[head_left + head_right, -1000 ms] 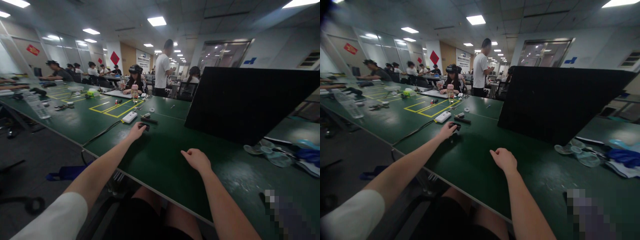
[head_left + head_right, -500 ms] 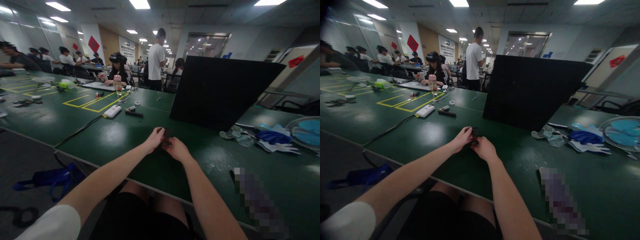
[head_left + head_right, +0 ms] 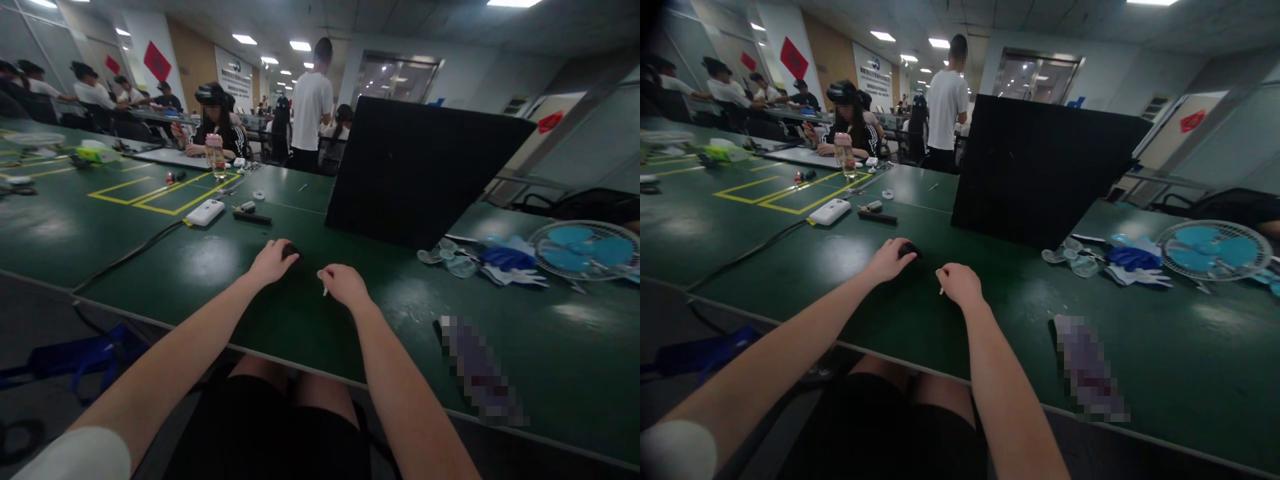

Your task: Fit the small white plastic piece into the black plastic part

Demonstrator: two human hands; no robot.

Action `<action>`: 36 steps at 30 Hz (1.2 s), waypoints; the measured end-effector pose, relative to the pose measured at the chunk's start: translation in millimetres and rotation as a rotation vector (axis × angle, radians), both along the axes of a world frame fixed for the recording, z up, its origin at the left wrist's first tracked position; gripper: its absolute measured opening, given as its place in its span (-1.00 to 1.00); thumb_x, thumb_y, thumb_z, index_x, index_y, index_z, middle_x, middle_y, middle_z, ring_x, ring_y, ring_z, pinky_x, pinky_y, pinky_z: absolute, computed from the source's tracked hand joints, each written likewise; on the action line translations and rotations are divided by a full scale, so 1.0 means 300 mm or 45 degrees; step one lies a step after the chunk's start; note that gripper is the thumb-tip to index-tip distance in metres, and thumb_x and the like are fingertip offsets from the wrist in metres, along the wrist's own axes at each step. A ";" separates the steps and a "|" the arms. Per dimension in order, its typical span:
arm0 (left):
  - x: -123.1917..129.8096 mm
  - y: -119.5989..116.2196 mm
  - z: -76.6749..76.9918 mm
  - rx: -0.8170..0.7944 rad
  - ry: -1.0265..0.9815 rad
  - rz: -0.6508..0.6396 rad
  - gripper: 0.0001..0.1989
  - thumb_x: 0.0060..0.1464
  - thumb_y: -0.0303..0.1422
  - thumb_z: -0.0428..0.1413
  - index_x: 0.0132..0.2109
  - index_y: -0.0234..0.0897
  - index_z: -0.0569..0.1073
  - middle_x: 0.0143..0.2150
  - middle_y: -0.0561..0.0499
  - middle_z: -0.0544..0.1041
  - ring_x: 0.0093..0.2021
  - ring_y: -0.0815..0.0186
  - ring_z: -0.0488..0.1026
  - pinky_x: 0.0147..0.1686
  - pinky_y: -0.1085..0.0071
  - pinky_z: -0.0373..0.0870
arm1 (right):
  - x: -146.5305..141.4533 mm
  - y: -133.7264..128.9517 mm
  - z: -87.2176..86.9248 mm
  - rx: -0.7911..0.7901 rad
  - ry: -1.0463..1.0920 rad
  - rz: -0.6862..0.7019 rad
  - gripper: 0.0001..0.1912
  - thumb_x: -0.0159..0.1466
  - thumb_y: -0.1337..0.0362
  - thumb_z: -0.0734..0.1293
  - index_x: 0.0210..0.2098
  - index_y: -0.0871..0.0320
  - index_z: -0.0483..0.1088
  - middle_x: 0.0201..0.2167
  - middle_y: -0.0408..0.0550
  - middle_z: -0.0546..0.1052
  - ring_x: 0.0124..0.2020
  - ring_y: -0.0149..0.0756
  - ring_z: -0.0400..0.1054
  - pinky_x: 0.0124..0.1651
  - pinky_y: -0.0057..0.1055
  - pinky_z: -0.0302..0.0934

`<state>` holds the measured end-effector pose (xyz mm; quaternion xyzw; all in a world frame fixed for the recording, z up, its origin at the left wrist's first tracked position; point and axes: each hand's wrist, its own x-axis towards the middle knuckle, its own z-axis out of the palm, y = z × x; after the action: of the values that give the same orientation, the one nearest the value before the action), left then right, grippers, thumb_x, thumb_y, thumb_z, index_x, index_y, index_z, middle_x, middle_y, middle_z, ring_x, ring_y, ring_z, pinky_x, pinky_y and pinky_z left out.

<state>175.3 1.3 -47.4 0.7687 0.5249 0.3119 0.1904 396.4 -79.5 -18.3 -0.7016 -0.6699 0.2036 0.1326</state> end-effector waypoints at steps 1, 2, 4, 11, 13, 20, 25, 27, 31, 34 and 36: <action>0.003 -0.002 0.000 -0.025 0.023 -0.029 -0.46 0.19 -0.05 0.10 0.21 -0.22 0.34 0.09 -0.20 0.47 0.06 0.06 0.47 0.06 0.16 0.39 | 0.001 0.001 0.001 0.019 -0.007 -0.010 -0.67 0.37 0.04 0.19 -0.11 0.06 0.49 -0.26 -0.05 0.58 -0.36 -0.30 0.44 -0.35 -0.39 0.30; 0.008 -0.004 0.000 -0.048 0.037 -0.066 -0.45 0.18 -0.07 0.11 0.23 -0.22 0.32 0.08 -0.19 0.49 0.03 0.07 0.48 0.04 0.17 0.40 | 0.001 0.003 0.001 0.040 -0.017 -0.021 -0.68 0.36 0.06 0.20 -0.08 0.05 0.49 -0.23 -0.05 0.59 -0.36 -0.29 0.44 -0.35 -0.39 0.30; 0.019 -0.009 0.000 -0.073 0.042 -0.139 -0.44 0.16 -0.11 0.15 0.24 -0.21 0.30 0.08 -0.17 0.51 0.02 0.08 0.49 0.03 0.18 0.41 | 0.001 0.006 0.002 0.067 -0.036 -0.044 -0.70 0.35 0.08 0.23 -0.05 0.05 0.48 -0.21 -0.04 0.59 -0.35 -0.29 0.45 -0.35 -0.39 0.30; 0.035 -0.038 0.007 -0.096 -0.139 -0.259 -0.48 0.11 -0.28 0.20 0.21 -0.15 0.37 0.02 -0.15 0.55 -0.01 0.05 0.50 0.08 0.12 0.38 | -0.014 -0.004 0.017 0.218 0.147 -0.067 -0.69 0.37 0.13 0.22 0.01 0.03 0.47 -0.18 -0.05 0.59 -0.32 -0.26 0.45 -0.32 -0.36 0.31; 0.036 -0.049 0.010 -0.099 -0.201 -0.266 -0.49 0.07 -0.30 0.23 0.18 -0.14 0.39 0.00 -0.14 0.56 -0.02 0.04 0.51 0.09 0.11 0.38 | -0.027 -0.014 0.025 0.284 0.198 -0.011 -0.67 0.39 0.13 0.20 0.04 0.03 0.46 -0.15 -0.06 0.59 -0.28 -0.26 0.45 -0.29 -0.36 0.32; 0.044 -0.078 0.032 -0.033 -0.179 -0.396 -0.55 0.08 -0.23 0.22 0.12 -0.12 0.43 -0.06 -0.11 0.59 -0.06 0.07 0.54 0.06 0.15 0.40 | -0.060 -0.028 0.034 0.385 0.103 0.108 -0.72 0.37 0.14 0.23 -0.07 0.05 0.51 -0.19 -0.09 0.58 -0.23 -0.27 0.44 -0.20 -0.35 0.29; 0.057 -0.092 0.036 -0.005 -0.026 -0.398 -0.52 0.10 -0.18 0.20 0.16 -0.13 0.39 0.00 -0.14 0.56 0.00 0.01 0.51 0.05 0.13 0.39 | -0.072 -0.023 0.011 0.332 0.030 0.036 -0.76 0.36 0.11 0.24 -0.18 0.05 0.51 -0.31 -0.11 0.58 -0.37 -0.31 0.42 -0.34 -0.39 0.24; 0.069 -0.101 0.033 -0.030 0.001 -0.368 -0.50 0.11 -0.19 0.18 0.19 -0.15 0.36 0.02 -0.16 0.55 0.00 0.00 0.51 0.04 0.12 0.40 | -0.084 -0.020 -0.001 0.329 0.017 -0.003 -0.77 0.38 0.13 0.22 -0.17 0.05 0.49 -0.31 -0.10 0.58 -0.38 -0.31 0.43 -0.36 -0.39 0.24; 0.096 -0.121 0.036 -0.154 -0.017 -0.289 -0.48 0.13 -0.25 0.15 0.22 -0.21 0.32 0.00 -0.18 0.56 -0.04 0.03 0.53 0.00 0.17 0.43 | -0.110 -0.014 -0.021 0.288 -0.031 -0.106 -0.77 0.42 0.18 0.17 -0.15 0.07 0.44 -0.33 -0.03 0.58 -0.44 -0.31 0.42 -0.41 -0.39 0.24; 0.106 -0.134 0.048 -0.157 -0.005 -0.268 -0.47 0.14 -0.25 0.12 0.24 -0.25 0.30 0.01 -0.20 0.55 -0.05 0.03 0.54 -0.04 0.20 0.44 | -0.117 -0.012 -0.027 0.281 -0.036 -0.121 -0.76 0.43 0.13 0.17 -0.15 0.07 0.43 -0.35 -0.01 0.57 -0.44 -0.30 0.42 -0.42 -0.38 0.25; 0.106 -0.139 0.056 -0.148 0.016 -0.272 -0.48 0.18 -0.19 0.08 0.24 -0.26 0.29 0.02 -0.22 0.55 -0.05 0.03 0.54 -0.06 0.20 0.44 | -0.118 -0.014 -0.027 0.285 -0.023 -0.128 -0.75 0.43 0.10 0.18 -0.15 0.06 0.43 -0.35 -0.02 0.57 -0.44 -0.30 0.42 -0.42 -0.38 0.26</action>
<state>207.1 -40.3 -30.5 0.8099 0.4583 0.2542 0.2635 361.1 -83.6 -26.4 -0.7170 -0.6535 0.1145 0.2142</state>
